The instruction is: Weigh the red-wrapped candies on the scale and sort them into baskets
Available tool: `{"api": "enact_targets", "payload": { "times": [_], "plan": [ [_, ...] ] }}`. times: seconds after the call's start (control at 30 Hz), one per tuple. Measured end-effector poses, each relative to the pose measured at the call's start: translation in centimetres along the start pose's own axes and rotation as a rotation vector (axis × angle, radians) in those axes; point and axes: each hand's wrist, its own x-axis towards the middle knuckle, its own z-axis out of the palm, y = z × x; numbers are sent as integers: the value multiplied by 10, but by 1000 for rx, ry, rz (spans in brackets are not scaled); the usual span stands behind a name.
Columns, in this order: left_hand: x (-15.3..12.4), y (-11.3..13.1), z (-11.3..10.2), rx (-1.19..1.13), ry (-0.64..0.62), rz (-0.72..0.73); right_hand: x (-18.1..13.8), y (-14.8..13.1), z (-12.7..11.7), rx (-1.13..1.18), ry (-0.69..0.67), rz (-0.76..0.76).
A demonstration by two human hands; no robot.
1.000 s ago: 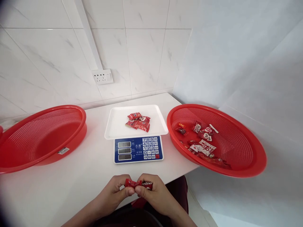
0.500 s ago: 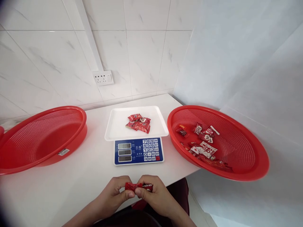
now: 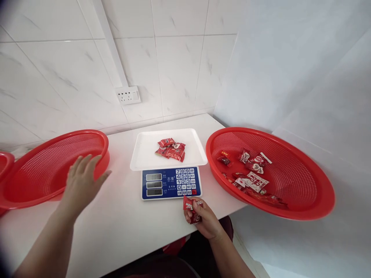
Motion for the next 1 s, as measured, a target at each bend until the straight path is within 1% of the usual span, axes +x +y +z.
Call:
{"api": "enact_targets", "payload": {
  "times": [0.03,0.1,0.17,0.2,0.3,0.4,0.53,0.63,0.7,0.8,0.87,0.93,1.0],
  "plan": [
    [4,-10,-4,63,-46,-51,1,0,-2,15,-7,-7],
    [7,-23,-9,104,-191,-125,2,-1,-3,27,-38,-4],
    [6,-28,-12,77,-303,-172,2,0,-4,18,-68,9],
    [4,-27,-13,60,-325,-195,2,0,-4,12,-79,16],
    [-1,-20,-10,47,-305,-205,2,1,-6,-5,-92,36],
    [-6,-12,-5,60,-250,-134,2,2,-8,0,-99,43],
    [-6,-6,2,16,-226,-68,2,3,-9,-11,-105,41],
    [2,5,5,-25,-130,36,2,3,-9,-14,-100,39],
    [12,21,5,-69,-102,141,2,3,-8,-6,-101,38],
    [33,52,5,-202,-175,337,3,2,-7,1,-112,38],
    [50,74,9,-271,-251,465,3,2,-7,17,-116,32],
    [66,93,18,-301,-322,559,4,3,-7,31,-120,22],
    [79,108,32,-305,-359,602,3,4,-8,36,-121,7]
  ]
}}
